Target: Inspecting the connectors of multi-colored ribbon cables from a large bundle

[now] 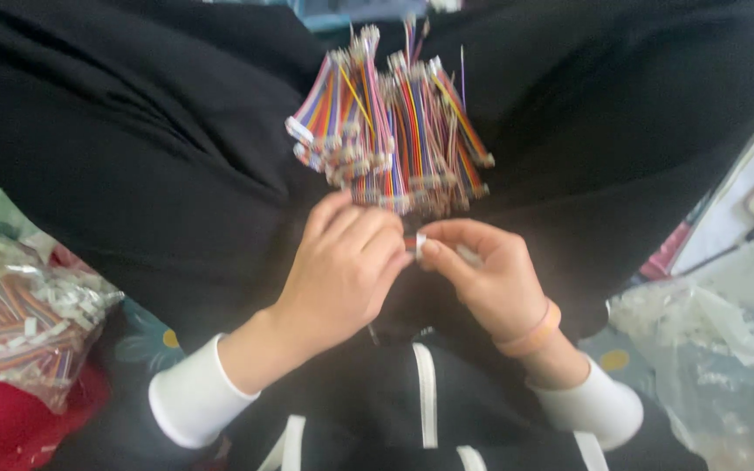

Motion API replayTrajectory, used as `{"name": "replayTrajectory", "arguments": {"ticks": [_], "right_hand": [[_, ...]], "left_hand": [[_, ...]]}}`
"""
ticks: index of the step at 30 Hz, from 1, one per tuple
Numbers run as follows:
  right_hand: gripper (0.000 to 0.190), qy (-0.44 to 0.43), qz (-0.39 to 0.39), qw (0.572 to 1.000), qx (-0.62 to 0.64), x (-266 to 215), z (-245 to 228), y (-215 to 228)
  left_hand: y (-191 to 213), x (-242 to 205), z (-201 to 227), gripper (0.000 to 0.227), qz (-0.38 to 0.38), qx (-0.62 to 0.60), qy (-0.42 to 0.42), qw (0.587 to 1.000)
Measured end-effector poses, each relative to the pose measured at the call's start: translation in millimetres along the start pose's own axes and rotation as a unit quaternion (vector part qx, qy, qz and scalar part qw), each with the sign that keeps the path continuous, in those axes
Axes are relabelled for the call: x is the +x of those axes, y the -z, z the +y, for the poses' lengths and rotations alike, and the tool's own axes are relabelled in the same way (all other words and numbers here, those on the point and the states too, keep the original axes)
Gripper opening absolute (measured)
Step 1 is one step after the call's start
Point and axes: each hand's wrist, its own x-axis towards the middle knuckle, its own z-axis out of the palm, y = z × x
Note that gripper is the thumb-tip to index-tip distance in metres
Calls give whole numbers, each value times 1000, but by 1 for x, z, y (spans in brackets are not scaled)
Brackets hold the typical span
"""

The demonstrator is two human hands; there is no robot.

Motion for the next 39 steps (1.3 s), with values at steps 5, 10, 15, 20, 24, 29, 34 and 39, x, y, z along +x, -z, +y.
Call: {"name": "replayTrajectory", "arguments": {"ticks": [5, 10, 15, 20, 24, 29, 34, 39], "right_hand": [[22, 13, 17, 998, -63, 3, 11, -2], [22, 4, 14, 1000, -18, 2, 1, -4], [24, -7, 12, 1000, -20, 3, 3, -2], [22, -40, -1, 998, 55, 5, -5, -1], [23, -55, -23, 993, 102, 6, -19, -1], [24, -32, -28, 991, 129, 12, -29, -4], [32, -2, -65, 975, 211, 22, -45, -18], [28, -20, -66, 961, 268, 26, -37, -18]], "left_hand": [[3, -1, -18, 14, 41, 29, 12, 999], [13, 33, -32, 24, 118, 125, 27, 985], [4, 44, -46, 19, 122, 253, 102, 954], [53, 38, -37, 23, 106, -61, 252, 960], [52, 28, -30, 34, 19, -240, 339, 909], [48, 20, -29, 35, 90, -107, 242, 960], [48, 22, -13, 23, 174, 46, 5, 984], [43, 28, -12, 11, 154, 10, -78, 985]]}}
